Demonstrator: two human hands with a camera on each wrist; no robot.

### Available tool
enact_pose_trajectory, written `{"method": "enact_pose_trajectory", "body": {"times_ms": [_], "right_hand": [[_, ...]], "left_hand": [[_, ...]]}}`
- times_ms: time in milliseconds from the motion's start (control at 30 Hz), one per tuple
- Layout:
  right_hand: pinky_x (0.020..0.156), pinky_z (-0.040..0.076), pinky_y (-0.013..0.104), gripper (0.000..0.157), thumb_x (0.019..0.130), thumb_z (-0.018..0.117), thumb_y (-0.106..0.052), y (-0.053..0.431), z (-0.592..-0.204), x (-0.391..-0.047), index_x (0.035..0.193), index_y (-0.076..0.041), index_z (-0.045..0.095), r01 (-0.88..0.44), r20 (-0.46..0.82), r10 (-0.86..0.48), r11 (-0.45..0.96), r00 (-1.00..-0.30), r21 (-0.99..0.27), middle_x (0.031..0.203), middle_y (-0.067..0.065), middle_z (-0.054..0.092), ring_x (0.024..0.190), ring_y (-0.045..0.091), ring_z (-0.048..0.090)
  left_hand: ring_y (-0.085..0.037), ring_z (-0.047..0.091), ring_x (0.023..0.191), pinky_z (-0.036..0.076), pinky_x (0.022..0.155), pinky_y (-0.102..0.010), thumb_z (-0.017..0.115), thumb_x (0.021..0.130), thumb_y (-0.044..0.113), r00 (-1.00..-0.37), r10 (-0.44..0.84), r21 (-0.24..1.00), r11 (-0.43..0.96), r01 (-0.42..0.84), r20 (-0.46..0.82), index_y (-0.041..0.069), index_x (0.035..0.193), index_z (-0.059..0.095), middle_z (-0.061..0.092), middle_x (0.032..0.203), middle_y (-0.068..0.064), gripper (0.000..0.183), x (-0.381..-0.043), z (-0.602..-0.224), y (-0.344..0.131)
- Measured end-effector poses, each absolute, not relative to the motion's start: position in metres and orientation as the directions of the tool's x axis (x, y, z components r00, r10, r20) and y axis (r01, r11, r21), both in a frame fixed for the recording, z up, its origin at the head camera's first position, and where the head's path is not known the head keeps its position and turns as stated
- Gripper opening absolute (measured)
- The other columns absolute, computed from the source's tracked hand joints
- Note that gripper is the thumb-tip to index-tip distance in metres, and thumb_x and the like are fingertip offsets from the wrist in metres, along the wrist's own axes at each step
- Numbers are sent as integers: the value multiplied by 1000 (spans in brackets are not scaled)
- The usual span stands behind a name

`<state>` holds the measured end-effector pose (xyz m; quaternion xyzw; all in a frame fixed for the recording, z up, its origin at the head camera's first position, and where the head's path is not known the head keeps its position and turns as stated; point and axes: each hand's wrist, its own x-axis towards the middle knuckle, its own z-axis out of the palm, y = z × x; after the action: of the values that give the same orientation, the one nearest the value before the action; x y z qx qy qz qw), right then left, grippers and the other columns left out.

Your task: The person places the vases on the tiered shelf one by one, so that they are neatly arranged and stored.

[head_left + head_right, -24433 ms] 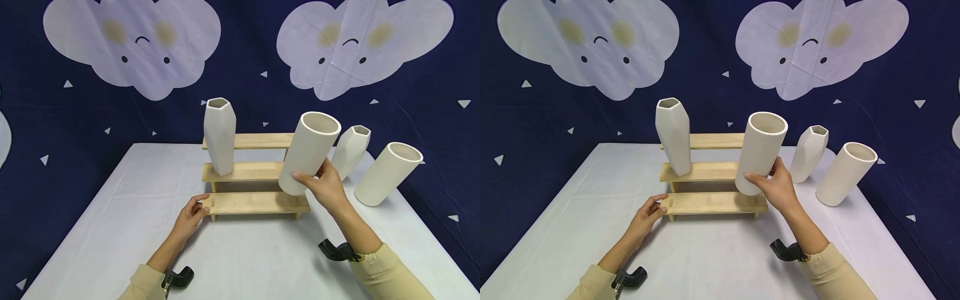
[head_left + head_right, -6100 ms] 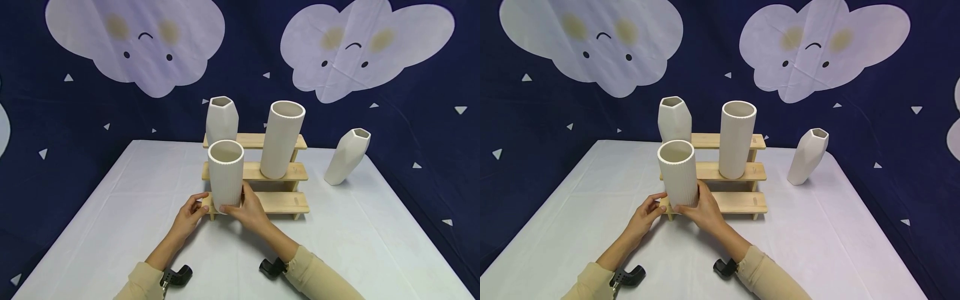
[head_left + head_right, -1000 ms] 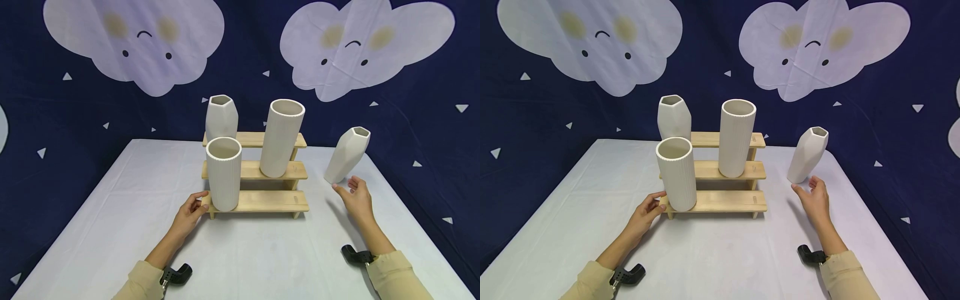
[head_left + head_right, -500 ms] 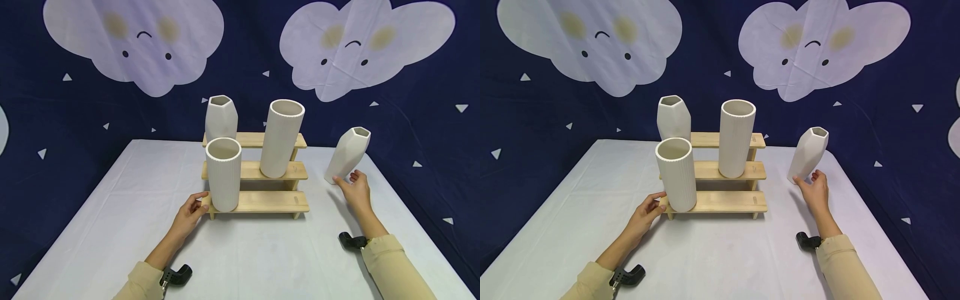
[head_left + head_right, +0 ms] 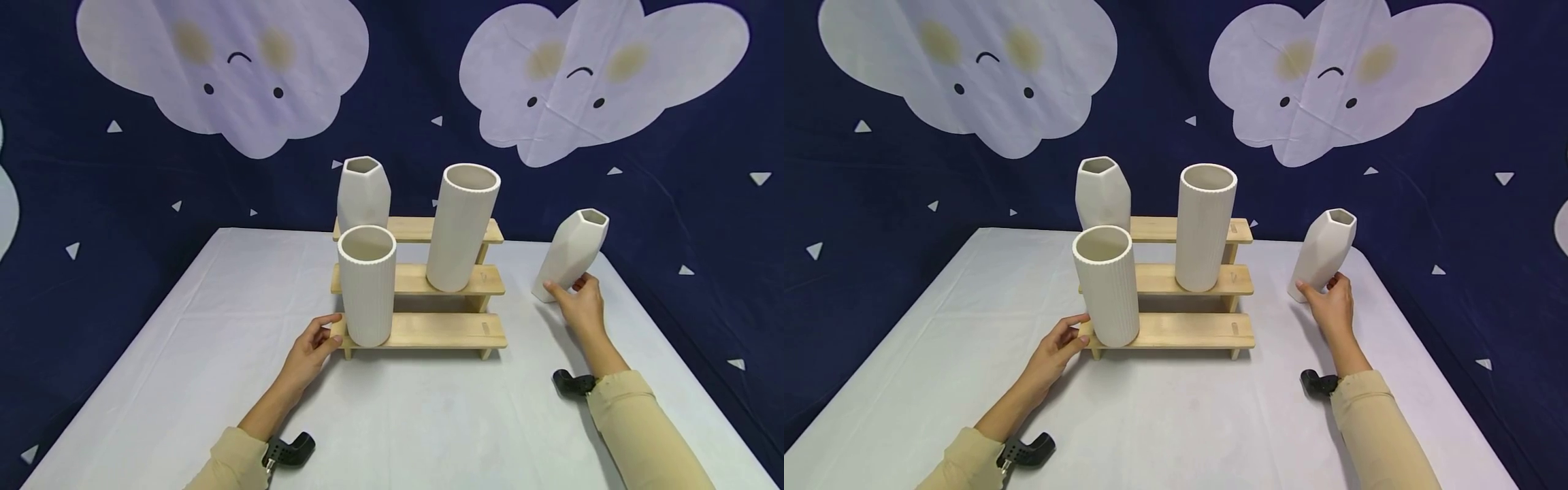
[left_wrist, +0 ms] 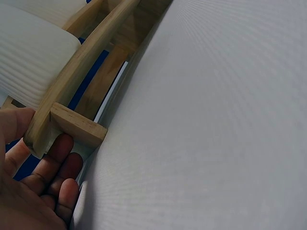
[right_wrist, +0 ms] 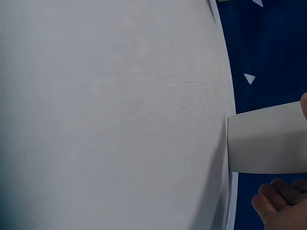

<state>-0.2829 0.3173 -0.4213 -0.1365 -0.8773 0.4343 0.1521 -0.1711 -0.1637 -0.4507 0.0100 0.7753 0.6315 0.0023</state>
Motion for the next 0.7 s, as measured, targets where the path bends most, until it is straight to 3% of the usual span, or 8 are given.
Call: {"method": "enact_pose_trajectory", "body": {"times_ms": [467, 700], "right_hand": [[96, 33, 49, 77, 85, 63, -44, 316, -423, -290, 134, 7, 32, 119, 163, 390, 606, -906, -787, 127, 28, 47, 115, 39, 45], [100, 33, 50, 77, 85, 63, -45, 315, -422, -294, 134, 7, 32, 115, 165, 398, 592, -902, -798, 129, 29, 47, 118, 40, 45]], "left_hand": [[-9, 51, 83, 40, 72, -21, 60, 92, 19, -1000, 16, 978, 206, 12, 9, 19, 130, 52, 58, 94, -8, 39, -170, -451, -163], [-10, 50, 83, 40, 71, -20, 60, 93, 19, -1000, 18, 979, 203, 15, 11, 19, 130, 52, 58, 94, -9, 38, -171, -451, -163]]}}
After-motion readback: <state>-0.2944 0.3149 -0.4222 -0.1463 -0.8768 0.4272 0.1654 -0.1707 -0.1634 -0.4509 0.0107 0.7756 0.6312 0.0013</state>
